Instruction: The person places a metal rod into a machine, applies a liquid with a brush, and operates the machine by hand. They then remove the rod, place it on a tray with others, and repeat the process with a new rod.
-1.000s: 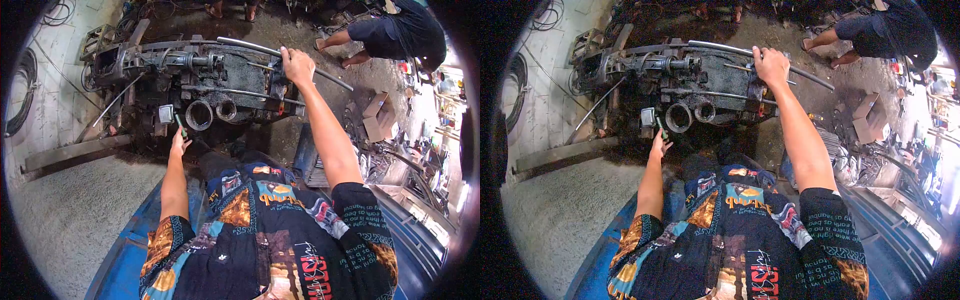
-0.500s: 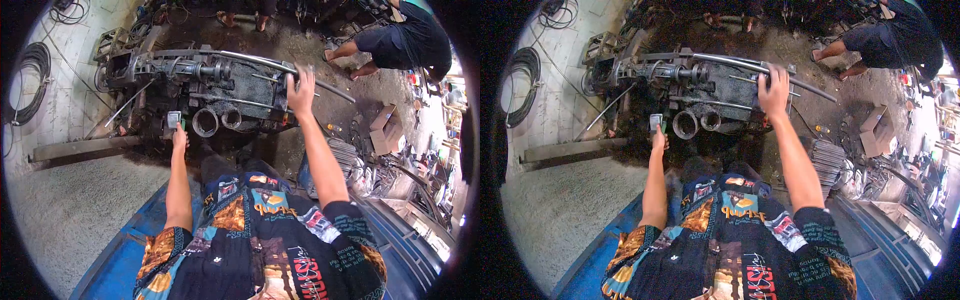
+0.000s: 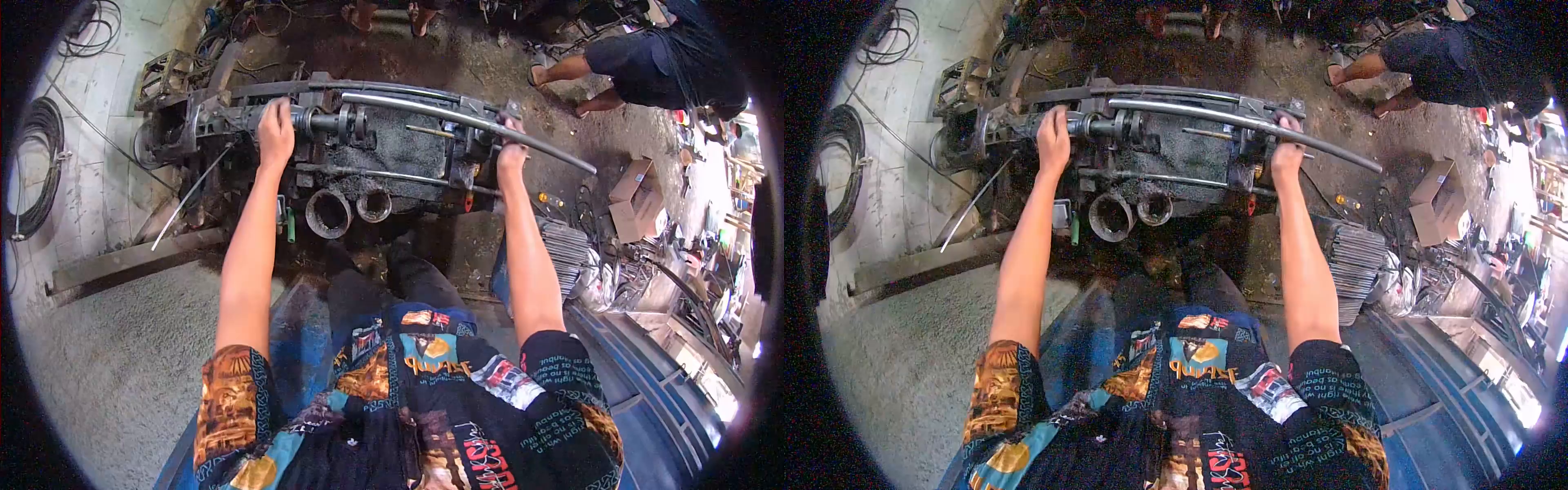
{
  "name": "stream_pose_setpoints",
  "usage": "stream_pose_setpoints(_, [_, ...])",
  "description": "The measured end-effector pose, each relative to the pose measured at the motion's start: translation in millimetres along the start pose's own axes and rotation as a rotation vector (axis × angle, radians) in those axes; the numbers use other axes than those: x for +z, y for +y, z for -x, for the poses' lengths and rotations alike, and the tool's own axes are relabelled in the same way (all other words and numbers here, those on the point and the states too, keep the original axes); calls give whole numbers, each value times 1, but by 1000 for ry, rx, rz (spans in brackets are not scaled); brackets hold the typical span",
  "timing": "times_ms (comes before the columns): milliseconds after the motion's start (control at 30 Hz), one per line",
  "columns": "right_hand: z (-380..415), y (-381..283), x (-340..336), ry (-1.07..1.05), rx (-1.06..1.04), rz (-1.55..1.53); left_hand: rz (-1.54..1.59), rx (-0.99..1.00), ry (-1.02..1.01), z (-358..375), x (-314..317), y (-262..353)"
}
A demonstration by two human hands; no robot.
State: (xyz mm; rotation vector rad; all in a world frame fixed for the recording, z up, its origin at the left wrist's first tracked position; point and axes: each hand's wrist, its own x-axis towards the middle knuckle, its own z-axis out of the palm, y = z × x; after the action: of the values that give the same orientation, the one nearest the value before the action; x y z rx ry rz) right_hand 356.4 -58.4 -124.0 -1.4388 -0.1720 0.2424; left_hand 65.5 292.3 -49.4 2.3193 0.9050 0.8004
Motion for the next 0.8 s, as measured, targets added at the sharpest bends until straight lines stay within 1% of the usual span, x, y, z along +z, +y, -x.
stream_pose_setpoints(33, [-9, 8, 1, -5, 11, 8, 3, 13, -32, -10, 10, -7])
stream_pose_setpoints(100, [-29, 18, -1, -222, 110, -56, 21, 48, -26, -20, 29, -16])
stream_pose_setpoints(133, [-35, 25, 2, -240, 138, 42, 66, 22, -69, -24, 36, -20])
stream_pose_setpoints(167, [-38, 32, 2, -243, 143, 46, 66, 16, -70, -27, 43, -24])
stream_pose_setpoints(233, [-38, 26, 4, -310, 314, -53, 114, -52, -112, -28, 56, -30])
stream_pose_setpoints(267, [-37, 23, 6, -309, 327, -49, 104, -48, -105, -27, 59, -32])
stream_pose_setpoints(300, [-36, 16, 10, -310, 385, -78, 102, -60, -115, -26, 62, -31])
stream_pose_setpoints(367, [-31, 7, 17, -305, 495, -139, 123, -1, -113, -27, 69, -29])
stream_pose_setpoints(433, [-28, 11, 21, -276, 508, -92, 117, -9, -102, -26, 73, -26])
stream_pose_setpoints(500, [-26, 14, 28, -361, 171, 100, 298, -71, -42, -26, 74, -27])
stream_pose_setpoints(533, [-24, 8, 34, -332, 307, 142, 266, -43, -19, -26, 74, -28])
stream_pose_setpoints(633, [-12, -8, 54, -272, 371, 156, 246, -59, -22, -26, 74, -28])
stream_pose_setpoints(667, [-16, 3, 51, -330, 266, 223, 217, -59, -27, -26, 74, -27])
stream_pose_setpoints(700, [-17, 5, 52, -328, 268, 224, 218, -59, -30, -26, 72, -26])
stream_pose_setpoints(767, [-16, 8, 53, -460, -144, 527, 173, -62, -48, -25, 70, -21])
stream_pose_setpoints(800, [-15, 5, 58, -452, -181, 486, 160, -38, -30, -25, 71, -21])
